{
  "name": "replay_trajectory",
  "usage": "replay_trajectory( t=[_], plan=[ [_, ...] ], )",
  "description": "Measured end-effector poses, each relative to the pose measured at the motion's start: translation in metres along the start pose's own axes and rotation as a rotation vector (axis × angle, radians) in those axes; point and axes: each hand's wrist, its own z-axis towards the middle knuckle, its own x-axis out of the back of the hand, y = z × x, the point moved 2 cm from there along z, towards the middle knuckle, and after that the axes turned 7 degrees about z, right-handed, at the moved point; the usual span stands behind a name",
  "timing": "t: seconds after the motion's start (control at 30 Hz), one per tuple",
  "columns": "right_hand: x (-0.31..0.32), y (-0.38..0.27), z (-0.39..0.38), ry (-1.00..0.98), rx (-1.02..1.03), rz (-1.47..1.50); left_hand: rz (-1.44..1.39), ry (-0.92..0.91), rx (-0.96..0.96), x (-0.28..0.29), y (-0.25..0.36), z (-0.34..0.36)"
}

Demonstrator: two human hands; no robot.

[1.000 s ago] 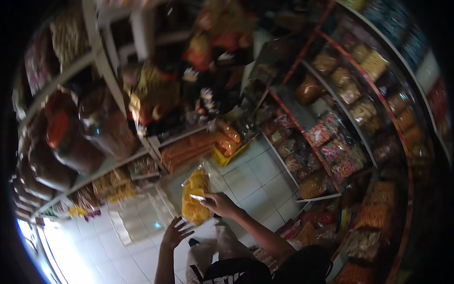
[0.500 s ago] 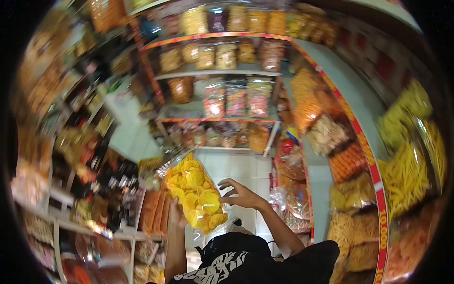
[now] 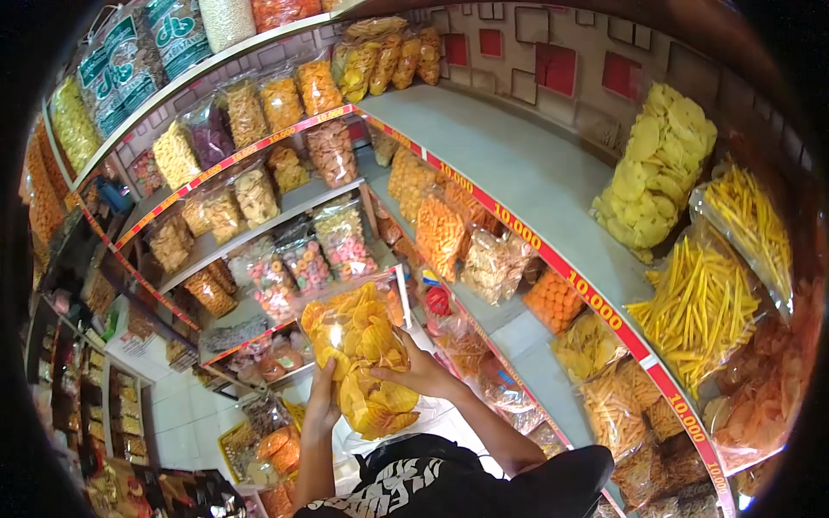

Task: Stocking bags of snacks on grocery store shelves.

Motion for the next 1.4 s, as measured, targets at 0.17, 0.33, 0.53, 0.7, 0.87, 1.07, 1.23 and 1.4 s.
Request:
replay_trajectory(
  t=[0.17,0.33,0.53,0.7,0.87,1.07,1.23,1.4],
  plan=[
    [0.016,-0.041,0.013,0.212,0.183,-0.078,0.034,-0.156,-0.105,-0.023,0.033,0.065],
    [0.033,-0.070,0.028,0.355,-0.029,-0.213,0.007,-0.337,-0.183,-0.036,0.057,0.129],
    [0.040,-0.084,0.081,0.516,-0.065,-0.199,-0.021,-0.514,-0.063,-0.035,0.081,0.211],
    [0.028,-0.079,0.142,0.577,-0.077,-0.194,-0.042,-0.523,0.008,-0.017,0.110,0.266],
    [0.020,-0.052,0.200,0.485,-0.088,-0.150,0.081,-0.518,0.047,0.019,0.139,0.329],
    [0.016,-0.063,0.268,0.433,0.033,-0.034,0.051,-0.657,0.094,0.016,0.202,0.375],
    [0.032,-0.103,0.299,0.503,0.140,0.077,0.035,-0.861,0.089,-0.001,0.239,0.419],
    [0.063,-0.149,0.333,0.499,0.232,0.241,0.111,-0.949,0.012,-0.031,0.262,0.468]
  ],
)
